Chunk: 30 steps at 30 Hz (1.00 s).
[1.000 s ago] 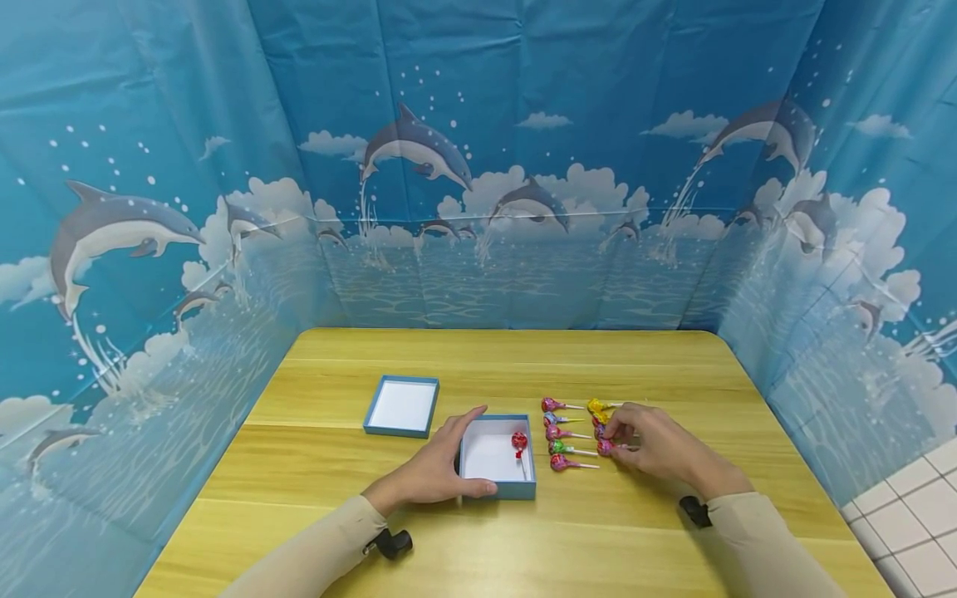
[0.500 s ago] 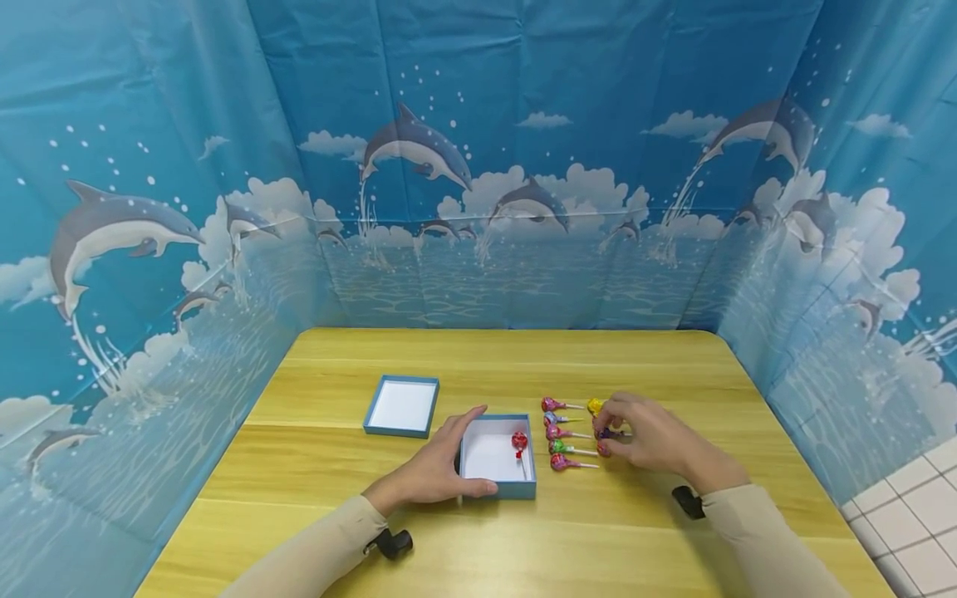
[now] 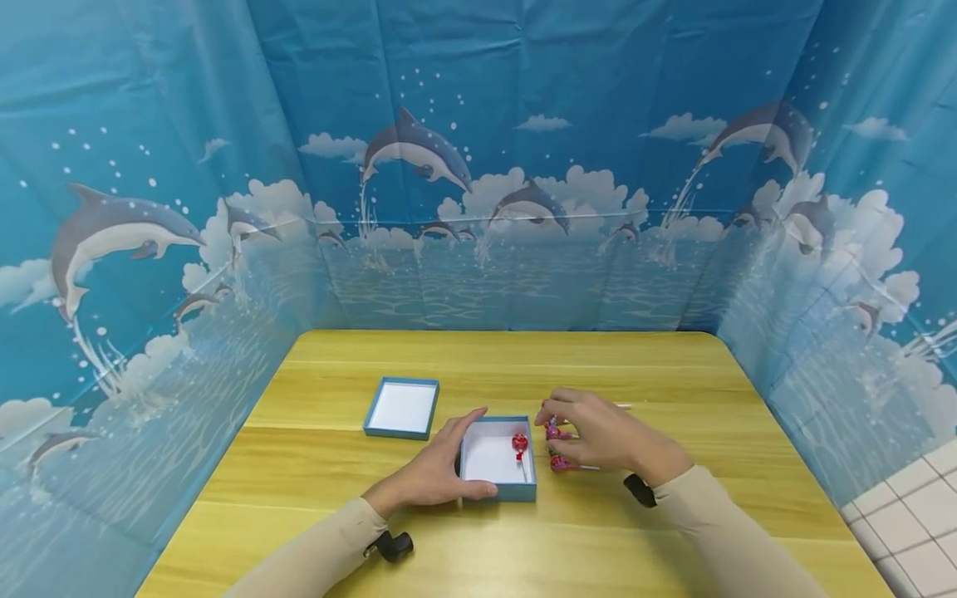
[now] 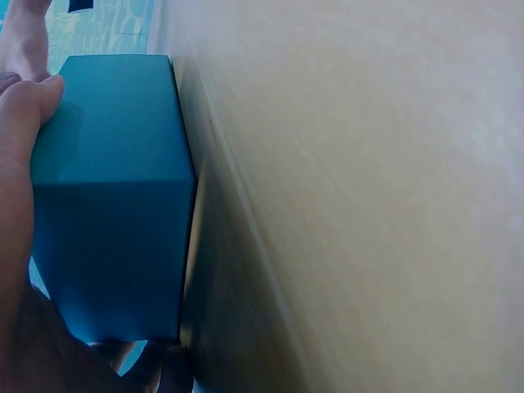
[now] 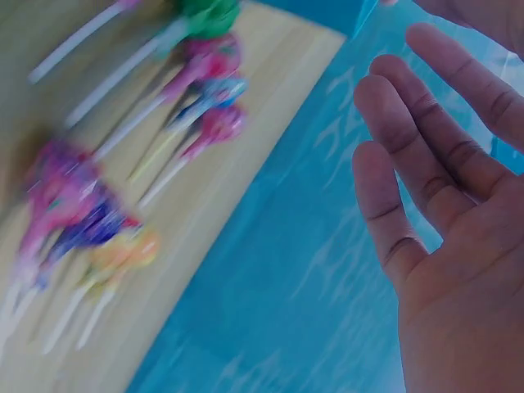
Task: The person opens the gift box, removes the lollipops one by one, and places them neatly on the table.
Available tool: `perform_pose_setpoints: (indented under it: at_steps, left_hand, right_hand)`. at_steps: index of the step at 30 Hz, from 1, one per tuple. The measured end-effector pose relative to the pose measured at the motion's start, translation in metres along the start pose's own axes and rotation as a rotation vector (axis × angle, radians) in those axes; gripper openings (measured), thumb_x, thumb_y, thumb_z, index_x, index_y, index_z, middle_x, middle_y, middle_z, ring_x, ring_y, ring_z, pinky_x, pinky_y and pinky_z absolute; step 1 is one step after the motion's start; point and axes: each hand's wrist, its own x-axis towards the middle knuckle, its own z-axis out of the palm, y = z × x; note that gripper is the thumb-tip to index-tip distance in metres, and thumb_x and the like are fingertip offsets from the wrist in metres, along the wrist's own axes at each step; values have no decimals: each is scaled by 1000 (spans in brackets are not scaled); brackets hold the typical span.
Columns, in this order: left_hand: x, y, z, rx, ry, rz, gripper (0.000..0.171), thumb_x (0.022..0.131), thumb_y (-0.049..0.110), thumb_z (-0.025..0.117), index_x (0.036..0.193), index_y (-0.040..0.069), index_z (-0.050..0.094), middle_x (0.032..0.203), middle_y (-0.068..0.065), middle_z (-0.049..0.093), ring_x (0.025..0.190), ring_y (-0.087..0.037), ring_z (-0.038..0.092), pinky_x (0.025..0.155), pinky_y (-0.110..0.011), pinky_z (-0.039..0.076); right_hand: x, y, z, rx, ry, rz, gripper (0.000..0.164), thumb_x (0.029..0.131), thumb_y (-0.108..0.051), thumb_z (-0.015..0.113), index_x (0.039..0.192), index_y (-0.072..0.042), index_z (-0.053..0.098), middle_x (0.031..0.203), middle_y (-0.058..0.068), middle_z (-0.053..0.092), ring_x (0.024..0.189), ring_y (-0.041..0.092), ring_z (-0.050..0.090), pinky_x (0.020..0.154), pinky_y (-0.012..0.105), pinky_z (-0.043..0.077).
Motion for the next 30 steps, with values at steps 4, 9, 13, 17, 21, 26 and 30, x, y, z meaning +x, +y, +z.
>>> perform_pose_setpoints:
  at_steps: [4,9,13,17,21,26,30]
  left_hand:
    - [0,2,0,7,-7,1,125,94,70,90,189,35,17,179,-14,46,147,-29,60,117,-55,58]
    - [-1,2,0,23,-20,-1,124,94,71,89,188,39,15,181,-13,44,151,-30,59,119,-56,57]
    - [-1,0,1,21,-25,2,123,95,74,88,188,41,14,181,-12,44,152,-28,59,119,-55,58]
    - [0,-1,1,21,-17,4,123,95,76,86,188,41,14,181,-10,45,150,-26,59,117,-52,58]
    - [-2,-1,2,20,-15,-2,123,95,75,87,188,41,14,180,-10,45,148,-25,59,115,-50,58]
    - [-3,0,2,14,-9,-2,122,95,75,87,188,43,14,180,-9,46,146,-23,58,115,-48,57]
    - [-3,0,2,11,-6,8,123,95,72,88,188,39,15,180,-10,45,147,-25,58,116,-49,57]
  right_hand:
    - [15,-9,2,-7,-7,-80,26,101,-10,90,126,-16,83,121,0,78,94,1,62,84,33,64]
    - [31,-19,5,9,-65,-144,26,102,-12,91,126,-17,83,123,4,79,91,3,65,83,29,64]
    - [40,-24,6,32,-152,-133,26,104,-16,90,129,-17,83,125,6,79,95,11,75,85,30,66]
    - [50,-28,8,16,-223,-130,28,104,-16,91,131,-13,83,123,7,80,96,15,77,85,26,65]
    - [59,-33,13,-65,-277,-132,28,102,-14,91,129,-10,84,116,7,82,83,6,68,78,23,60]
    - [65,-39,19,-158,-311,-107,22,101,-14,92,122,-11,86,104,2,83,75,-1,57,73,23,56]
    - [69,-43,20,-143,-333,-71,22,100,-12,93,121,-10,86,100,2,83,75,1,61,73,23,57]
